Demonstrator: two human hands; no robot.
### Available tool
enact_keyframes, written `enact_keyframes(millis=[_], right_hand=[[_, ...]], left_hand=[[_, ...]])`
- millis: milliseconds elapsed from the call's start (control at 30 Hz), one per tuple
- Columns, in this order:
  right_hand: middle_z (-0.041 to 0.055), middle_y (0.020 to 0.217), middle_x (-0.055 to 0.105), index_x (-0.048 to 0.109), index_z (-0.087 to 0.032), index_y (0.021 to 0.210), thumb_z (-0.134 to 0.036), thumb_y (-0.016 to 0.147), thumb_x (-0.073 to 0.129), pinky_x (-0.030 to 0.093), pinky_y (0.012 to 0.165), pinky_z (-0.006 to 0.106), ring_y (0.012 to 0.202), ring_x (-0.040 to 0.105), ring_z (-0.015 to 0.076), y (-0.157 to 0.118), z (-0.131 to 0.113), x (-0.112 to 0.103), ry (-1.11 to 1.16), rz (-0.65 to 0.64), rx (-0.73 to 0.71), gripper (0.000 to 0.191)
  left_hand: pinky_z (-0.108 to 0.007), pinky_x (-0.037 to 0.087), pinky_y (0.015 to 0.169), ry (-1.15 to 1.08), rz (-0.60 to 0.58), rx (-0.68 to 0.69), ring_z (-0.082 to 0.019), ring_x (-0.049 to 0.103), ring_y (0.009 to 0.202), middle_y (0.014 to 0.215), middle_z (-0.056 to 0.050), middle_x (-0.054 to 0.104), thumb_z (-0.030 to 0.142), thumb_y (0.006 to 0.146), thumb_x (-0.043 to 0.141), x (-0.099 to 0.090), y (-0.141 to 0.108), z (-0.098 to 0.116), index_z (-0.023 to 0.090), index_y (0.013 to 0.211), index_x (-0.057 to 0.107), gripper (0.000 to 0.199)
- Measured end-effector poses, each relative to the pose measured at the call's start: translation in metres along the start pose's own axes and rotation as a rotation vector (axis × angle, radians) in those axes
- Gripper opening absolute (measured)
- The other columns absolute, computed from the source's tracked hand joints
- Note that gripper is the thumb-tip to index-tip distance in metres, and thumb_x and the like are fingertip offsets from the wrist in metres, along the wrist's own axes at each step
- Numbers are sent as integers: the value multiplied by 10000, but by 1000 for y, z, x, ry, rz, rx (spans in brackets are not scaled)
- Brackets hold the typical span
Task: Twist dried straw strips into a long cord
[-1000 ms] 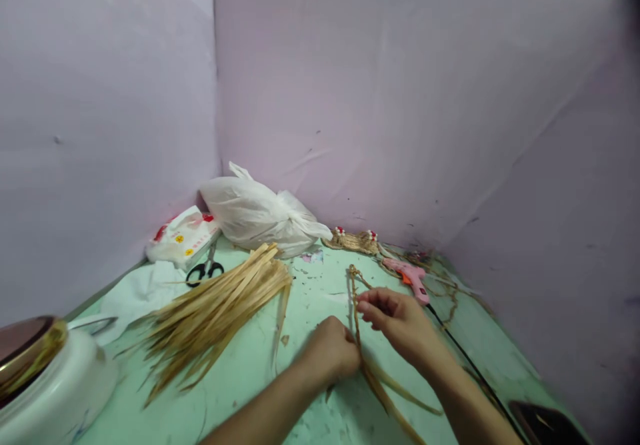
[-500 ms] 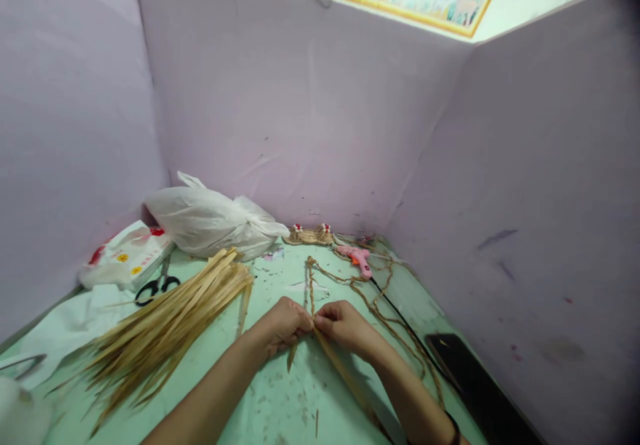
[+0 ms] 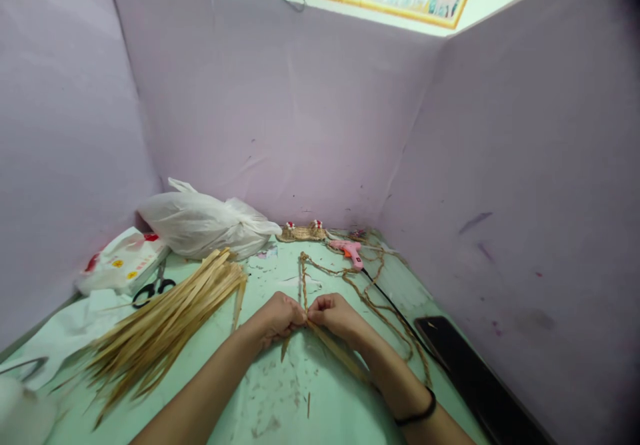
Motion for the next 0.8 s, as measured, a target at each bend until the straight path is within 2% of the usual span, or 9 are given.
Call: enact_keyframes(millis=[133,200,300,400,633,700,800], right_hand=[[-64,412,396,581,-113,537,-157,549,551,242,425,174,433,311,49,6,8,-9,-139,78,-71,54],[-62,397,380,582,-118,523,-192,543,565,233,410,181,426,312,55,8,11,-13,-222,106,-56,79],[-53,369,377,572,-128,487,-200,540,559,218,387,189,396,319,60,3,9,-10,-289,65,-5,90],[-22,361,432,568,-132,449,-207,567,544,226,389,196,394,362,74,-8,-3,0,-356,41,-29,142],[51,544,615,681,-155,596,-203,623,515,244,456,224,477,453,108,-26,-24,17,-547,237,-228,176],[58,562,622,689,-165,605,-193,630,508,239,462,233,486,462,117,-28,-25,19,-596,233,-240,185],[38,533,601,680,-166,595,-185,608,530,246,458,232,487,467,125,-27,-26,14,-597,130,-238,152]], left_hand=[[-197,90,304,79,47,-16,-41,194,281,318,78,292,169,500,479,0,3,-2,165,461,427,66],[-196,90,299,108,65,-40,-41,193,274,306,77,287,167,495,478,2,3,-1,164,441,416,82],[-190,98,300,107,103,-84,-36,190,265,283,76,267,160,492,492,3,-1,2,163,403,386,139],[-189,88,307,77,124,-111,-30,188,267,281,68,274,174,505,505,2,-3,2,156,382,384,173],[-185,48,308,-123,-31,-58,-18,196,285,375,57,367,242,527,487,-3,-2,-3,146,476,447,116],[-181,43,308,-117,-29,-64,-14,194,285,382,65,369,253,513,510,-6,-3,-2,146,503,462,118],[-177,47,309,-73,-12,-74,-12,186,279,361,83,347,242,481,544,-7,-4,-2,143,545,492,129]])
Point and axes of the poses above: each hand's wrist, its own y-axis towards the middle knuckle, its own x-axis out of the palm, z = x × y, the point moved 5 cm from there along y, towards the middle knuckle
